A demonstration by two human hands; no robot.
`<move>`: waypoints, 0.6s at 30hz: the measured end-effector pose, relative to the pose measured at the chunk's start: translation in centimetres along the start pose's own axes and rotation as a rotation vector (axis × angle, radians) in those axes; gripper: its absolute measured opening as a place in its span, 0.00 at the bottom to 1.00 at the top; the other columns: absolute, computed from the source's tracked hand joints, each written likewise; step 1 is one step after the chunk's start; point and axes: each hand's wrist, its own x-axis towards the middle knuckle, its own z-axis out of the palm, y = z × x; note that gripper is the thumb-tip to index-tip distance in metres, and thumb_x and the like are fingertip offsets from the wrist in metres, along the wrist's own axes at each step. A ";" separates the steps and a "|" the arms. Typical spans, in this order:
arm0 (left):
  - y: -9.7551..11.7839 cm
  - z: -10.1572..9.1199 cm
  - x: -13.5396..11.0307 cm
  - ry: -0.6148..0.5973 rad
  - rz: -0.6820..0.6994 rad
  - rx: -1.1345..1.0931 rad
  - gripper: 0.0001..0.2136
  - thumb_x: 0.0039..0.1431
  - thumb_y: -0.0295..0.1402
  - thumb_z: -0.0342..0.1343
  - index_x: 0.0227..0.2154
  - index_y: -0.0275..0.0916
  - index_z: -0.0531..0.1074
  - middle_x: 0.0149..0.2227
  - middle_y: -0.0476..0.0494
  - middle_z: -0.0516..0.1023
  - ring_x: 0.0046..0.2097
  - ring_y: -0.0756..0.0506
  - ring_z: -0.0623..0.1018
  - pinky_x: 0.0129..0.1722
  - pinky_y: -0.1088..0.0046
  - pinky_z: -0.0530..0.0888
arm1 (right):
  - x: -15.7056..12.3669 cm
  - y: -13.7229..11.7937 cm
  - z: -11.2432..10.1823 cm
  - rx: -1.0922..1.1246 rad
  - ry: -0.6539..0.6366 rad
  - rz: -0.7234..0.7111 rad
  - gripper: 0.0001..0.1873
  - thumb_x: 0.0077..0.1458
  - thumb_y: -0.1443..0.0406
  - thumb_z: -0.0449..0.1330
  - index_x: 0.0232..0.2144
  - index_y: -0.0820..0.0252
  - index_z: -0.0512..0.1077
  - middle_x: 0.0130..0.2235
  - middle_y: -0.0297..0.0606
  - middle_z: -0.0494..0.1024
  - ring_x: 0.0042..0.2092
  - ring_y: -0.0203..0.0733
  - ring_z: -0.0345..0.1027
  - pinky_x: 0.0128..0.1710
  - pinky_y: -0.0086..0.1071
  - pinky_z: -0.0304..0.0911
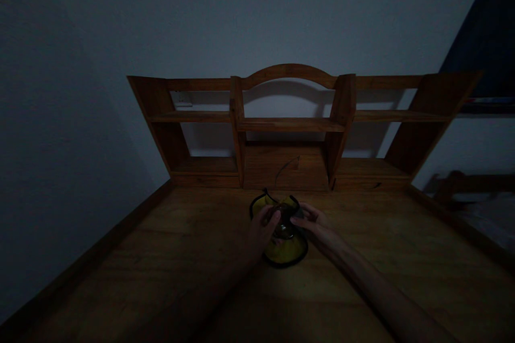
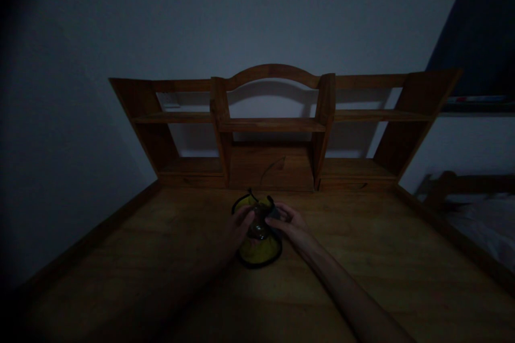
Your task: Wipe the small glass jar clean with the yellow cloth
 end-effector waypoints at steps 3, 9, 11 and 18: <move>-0.3 0.0 0.0 -0.025 -0.022 -0.026 0.22 0.54 0.50 0.54 0.42 0.37 0.67 0.36 0.44 0.75 0.28 0.46 0.78 0.14 0.77 0.73 | 0.1 0.3 -0.2 -0.016 0.048 0.005 0.24 0.40 0.68 0.72 0.42 0.56 0.73 0.41 0.36 0.78 0.41 0.42 0.72 0.42 0.32 0.65; 0.5 0.0 -0.5 -0.040 -0.041 -0.059 0.22 0.56 0.50 0.52 0.44 0.38 0.67 0.38 0.43 0.75 0.24 0.49 0.76 0.16 0.76 0.75 | -0.2 -0.6 -0.1 0.038 -0.018 0.073 0.22 0.42 0.68 0.70 0.43 0.58 0.74 0.43 0.39 0.78 0.44 0.44 0.72 0.45 0.33 0.64; 0.6 0.0 -0.5 -0.031 -0.059 -0.072 0.21 0.55 0.51 0.52 0.43 0.38 0.68 0.37 0.44 0.75 0.24 0.48 0.76 0.16 0.75 0.75 | -0.3 -1.0 0.0 0.065 -0.062 0.086 0.22 0.43 0.67 0.70 0.44 0.58 0.74 0.44 0.39 0.78 0.45 0.45 0.72 0.47 0.34 0.63; 1.1 -0.1 -0.6 -0.036 -0.089 -0.039 0.21 0.56 0.52 0.50 0.40 0.38 0.68 0.34 0.45 0.76 0.19 0.50 0.74 0.14 0.75 0.72 | -0.3 -1.0 -0.2 0.092 -0.072 0.123 0.20 0.45 0.66 0.69 0.43 0.58 0.75 0.44 0.39 0.77 0.45 0.46 0.71 0.49 0.37 0.62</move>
